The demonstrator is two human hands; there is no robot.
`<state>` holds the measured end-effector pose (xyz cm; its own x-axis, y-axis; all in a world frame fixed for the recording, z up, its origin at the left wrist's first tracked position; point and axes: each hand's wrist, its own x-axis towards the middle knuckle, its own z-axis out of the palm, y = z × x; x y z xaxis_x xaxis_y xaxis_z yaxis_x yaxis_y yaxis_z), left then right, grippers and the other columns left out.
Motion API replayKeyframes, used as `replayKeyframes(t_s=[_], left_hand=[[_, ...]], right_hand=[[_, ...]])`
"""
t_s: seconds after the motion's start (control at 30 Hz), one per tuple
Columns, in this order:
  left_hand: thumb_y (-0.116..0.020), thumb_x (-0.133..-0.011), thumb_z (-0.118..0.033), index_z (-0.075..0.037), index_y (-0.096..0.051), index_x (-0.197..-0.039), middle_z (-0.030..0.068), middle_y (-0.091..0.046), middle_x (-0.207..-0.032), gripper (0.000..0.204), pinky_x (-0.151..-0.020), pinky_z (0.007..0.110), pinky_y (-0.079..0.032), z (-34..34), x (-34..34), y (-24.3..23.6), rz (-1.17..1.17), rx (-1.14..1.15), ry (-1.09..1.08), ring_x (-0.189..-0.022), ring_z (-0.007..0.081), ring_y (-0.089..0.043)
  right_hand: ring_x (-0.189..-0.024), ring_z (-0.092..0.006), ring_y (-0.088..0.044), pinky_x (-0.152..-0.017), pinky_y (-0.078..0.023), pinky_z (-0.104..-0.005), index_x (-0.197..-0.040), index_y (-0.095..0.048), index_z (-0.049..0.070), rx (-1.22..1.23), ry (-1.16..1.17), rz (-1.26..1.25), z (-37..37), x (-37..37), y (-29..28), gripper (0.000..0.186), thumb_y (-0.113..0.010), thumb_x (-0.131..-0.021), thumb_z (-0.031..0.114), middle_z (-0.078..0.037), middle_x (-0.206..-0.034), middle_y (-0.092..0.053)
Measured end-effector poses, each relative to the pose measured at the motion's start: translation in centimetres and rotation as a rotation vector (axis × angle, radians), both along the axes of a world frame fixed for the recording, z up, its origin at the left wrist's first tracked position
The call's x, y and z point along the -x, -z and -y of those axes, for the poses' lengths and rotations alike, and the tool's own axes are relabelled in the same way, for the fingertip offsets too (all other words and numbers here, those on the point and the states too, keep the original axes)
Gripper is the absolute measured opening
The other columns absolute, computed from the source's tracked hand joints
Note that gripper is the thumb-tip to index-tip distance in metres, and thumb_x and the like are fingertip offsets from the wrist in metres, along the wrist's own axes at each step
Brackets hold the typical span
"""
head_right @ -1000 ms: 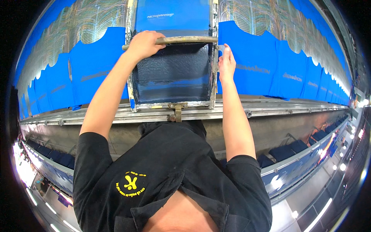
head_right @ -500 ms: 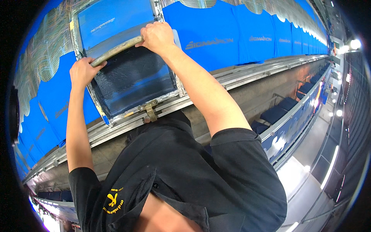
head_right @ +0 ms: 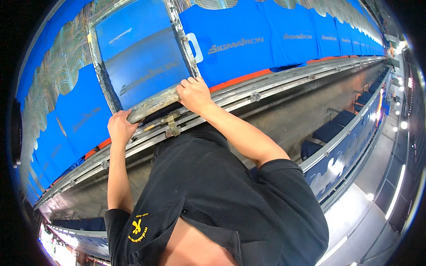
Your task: The person aligns a blue t-shirt on a screen-printing table, then uses a squeegee to pull ink across the screen repeatedly. The person adjusts the shirt position and continues printing multiple shirts in sequence.
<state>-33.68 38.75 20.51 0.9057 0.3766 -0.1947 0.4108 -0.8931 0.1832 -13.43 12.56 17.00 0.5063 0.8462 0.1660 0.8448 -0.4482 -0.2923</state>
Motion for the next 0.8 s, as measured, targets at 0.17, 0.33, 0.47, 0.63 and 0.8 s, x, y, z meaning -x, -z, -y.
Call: replayKeyframes(t_s=[0.17,0.33,0.47,0.63,0.8], left_hand=[[-0.082,-0.079,-0.066,-0.009,-0.082,-0.086,0.0159,-0.076,-0.081,0.057,-0.071,0.05,-0.059,-3.6,-4.6,-3.8,-0.101,0.019,0.047,-0.081,0.0379,-0.075],[-0.079,-0.08,-0.072,-0.008,-0.081,-0.082,0.0175,-0.076,-0.082,0.064,-0.074,0.05,-0.06,-10.8,-12.4,-4.8,-0.127,-0.004,-0.008,-0.083,0.0379,-0.076],[-0.078,-0.081,-0.074,-0.008,-0.083,-0.089,0.0185,-0.076,-0.081,0.067,-0.076,0.05,-0.06,-14.7,-15.3,-2.1,-0.122,0.033,-0.03,-0.084,0.039,-0.075],[-0.077,-0.077,-0.078,-0.008,-0.081,-0.085,0.0172,-0.076,-0.079,0.07,-0.074,0.05,-0.06,-15.0,-16.0,-0.4,-0.1,0.008,0.022,-0.082,0.0394,-0.075],[-0.08,-0.075,-0.076,-0.01,-0.083,-0.09,0.0148,-0.076,-0.081,0.068,-0.074,0.049,-0.06,-14.2,-15.0,-0.5,-0.135,0.025,-0.032,-0.082,0.0373,-0.076]], right_hand=[[-0.082,-0.0277,-0.073,-0.075,-0.055,-0.0446,-0.079,-0.075,0.014,0.007,-0.044,-0.004,-3.2,-4.3,-3.6,0.04,-0.09,-0.073,0.05,-0.006,-0.08,-0.073],[-0.076,-0.029,-0.071,-0.065,-0.055,-0.0456,-0.073,-0.073,0.014,-0.028,-0.007,0.103,-10.5,-12.0,-4.7,0.044,-0.092,-0.071,0.054,-0.004,-0.072,-0.069],[-0.079,-0.029,-0.073,-0.067,-0.057,-0.0441,-0.079,-0.076,0.014,0.066,0.029,0.1,-14.8,-15.1,-2.9,0.049,-0.09,-0.073,0.061,-0.005,-0.077,-0.072],[-0.079,-0.0294,-0.074,-0.067,-0.059,-0.0421,-0.082,-0.078,0.014,0.06,0.067,0.187,-14.9,-15.2,0.1,0.055,-0.088,-0.071,0.067,-0.005,-0.079,-0.073],[-0.085,-0.0285,-0.075,-0.072,-0.06,-0.044,-0.084,-0.079,0.014,0.111,0.091,0.103,-15.1,-14.1,-0.4,0.049,-0.09,-0.072,0.061,-0.005,-0.085,-0.075]])
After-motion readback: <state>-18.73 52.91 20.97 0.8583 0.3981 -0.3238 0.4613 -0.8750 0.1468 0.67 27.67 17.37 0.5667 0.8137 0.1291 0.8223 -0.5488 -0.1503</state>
